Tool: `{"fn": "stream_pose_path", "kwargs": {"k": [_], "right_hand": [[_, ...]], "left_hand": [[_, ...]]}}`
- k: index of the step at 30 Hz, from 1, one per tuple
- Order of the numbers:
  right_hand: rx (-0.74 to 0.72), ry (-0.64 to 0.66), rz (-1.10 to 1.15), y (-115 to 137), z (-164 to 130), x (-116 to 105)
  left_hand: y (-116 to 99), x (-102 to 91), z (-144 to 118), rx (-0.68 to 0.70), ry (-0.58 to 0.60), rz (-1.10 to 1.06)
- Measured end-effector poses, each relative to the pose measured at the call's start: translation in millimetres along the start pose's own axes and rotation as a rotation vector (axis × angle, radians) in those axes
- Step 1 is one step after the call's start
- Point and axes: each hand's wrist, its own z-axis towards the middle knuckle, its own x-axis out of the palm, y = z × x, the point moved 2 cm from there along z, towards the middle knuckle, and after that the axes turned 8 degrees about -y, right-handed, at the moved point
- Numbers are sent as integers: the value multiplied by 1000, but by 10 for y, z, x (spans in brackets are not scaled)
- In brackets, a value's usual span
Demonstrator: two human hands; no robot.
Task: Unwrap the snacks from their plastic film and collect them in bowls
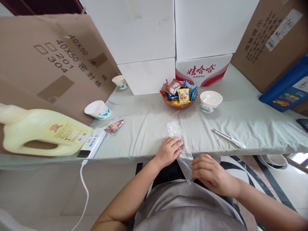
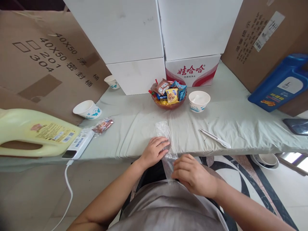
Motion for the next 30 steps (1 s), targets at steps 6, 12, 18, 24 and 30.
{"fn": "stream_pose_path", "kwargs": {"k": [6, 12, 18, 24, 30], "right_hand": [[322, -50, 129, -767, 960, 1], [557, 34, -97, -1530, 1420, 440], [541, -15, -181, -1598, 1305, 647], [515, -40, -232, -1570, 1301, 665], [517, -141, -278, -1624, 1280, 655]], "left_hand": [[119, -13, -60, -26, -103, -195], [162, 27, -62, -63, -140, -189], [225, -54, -68, -328, -387, -204], [351, -277, 270, -289, -413, -175], [570, -63, 425, -110, -84, 7]]}}
